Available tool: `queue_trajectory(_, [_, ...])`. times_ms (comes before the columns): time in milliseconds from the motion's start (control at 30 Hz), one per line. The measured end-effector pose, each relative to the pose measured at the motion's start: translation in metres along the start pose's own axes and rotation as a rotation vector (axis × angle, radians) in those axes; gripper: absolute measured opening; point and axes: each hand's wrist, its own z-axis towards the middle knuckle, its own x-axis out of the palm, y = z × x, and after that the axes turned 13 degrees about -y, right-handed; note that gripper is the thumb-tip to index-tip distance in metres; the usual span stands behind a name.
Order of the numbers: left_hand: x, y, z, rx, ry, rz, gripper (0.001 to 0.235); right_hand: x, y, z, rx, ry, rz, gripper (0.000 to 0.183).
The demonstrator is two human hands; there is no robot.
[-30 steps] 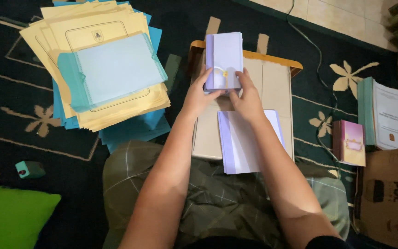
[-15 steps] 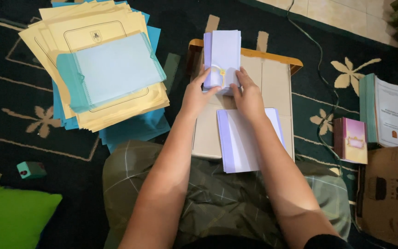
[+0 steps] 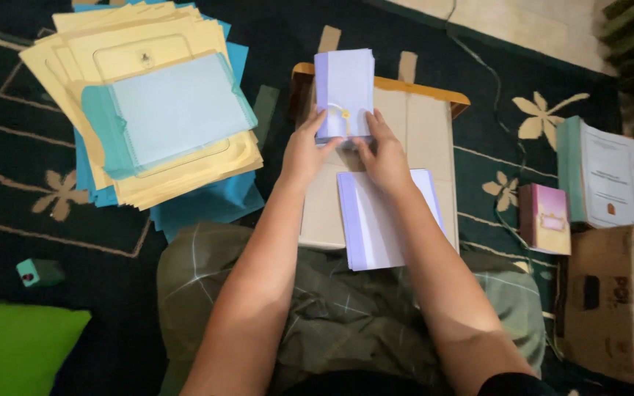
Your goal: A person is folding purple paper inserts and stacking them onto a wooden stand as part of an invitation assembly process.
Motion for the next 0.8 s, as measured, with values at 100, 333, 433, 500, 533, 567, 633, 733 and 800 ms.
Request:
queue_trajectory(100, [-0.002, -0.006, -0.004, 0.042, -0.025, 0.024, 0.066, -0.046, 0.036, -0.019, -0.009, 0.016, 0.048, 0.076])
queue_trajectory(333, [0.004, -0.008, -0.013, 0.195, -0.157, -0.017, 0.072, -0.138, -0.020, -0.124, 0.131, -0.026, -0.218, 0.050])
queue_trajectory(433, [0.006, -0.048, -0.037, 0.503, -0.310, 0.115, 0.043, -0.149, -0.064, -0.167, 0.081, -0.168, -0.343, 0.033])
queue_trajectory(500, [0.014, -0.070, -0.067, 0.652, -0.141, 0.062, 0.035, -0.143, -0.073, -0.186, 0.153, -0.147, -0.478, 0.040])
queue_trajectory(533, [0.019, -0.077, -0.085, 0.673, -0.128, 0.073, 0.035, -0.139, -0.070, -0.188, 0.166, -0.163, -0.460, 0.040])
queue_trajectory(567, [0.025, -0.083, -0.102, 0.685, 0.023, 0.147, 0.038, -0.134, -0.068, -0.189, 0.167, -0.134, -0.516, 0.042])
queue_trajectory(633, [0.028, -0.089, -0.131, 0.708, 0.196, 0.236, 0.043, -0.124, -0.061, -0.196, 0.191, -0.114, -0.555, 0.046])
queue_trajectory(733, [0.030, -0.093, -0.141, 0.567, 0.420, 0.428, 0.054, -0.118, -0.056, -0.192, 0.145, -0.135, -0.643, 0.052])
queue_trajectory(800, [0.034, -0.088, -0.144, 0.547, 0.416, 0.503, 0.059, -0.115, -0.054, -0.190, 0.115, -0.138, -0.643, 0.051])
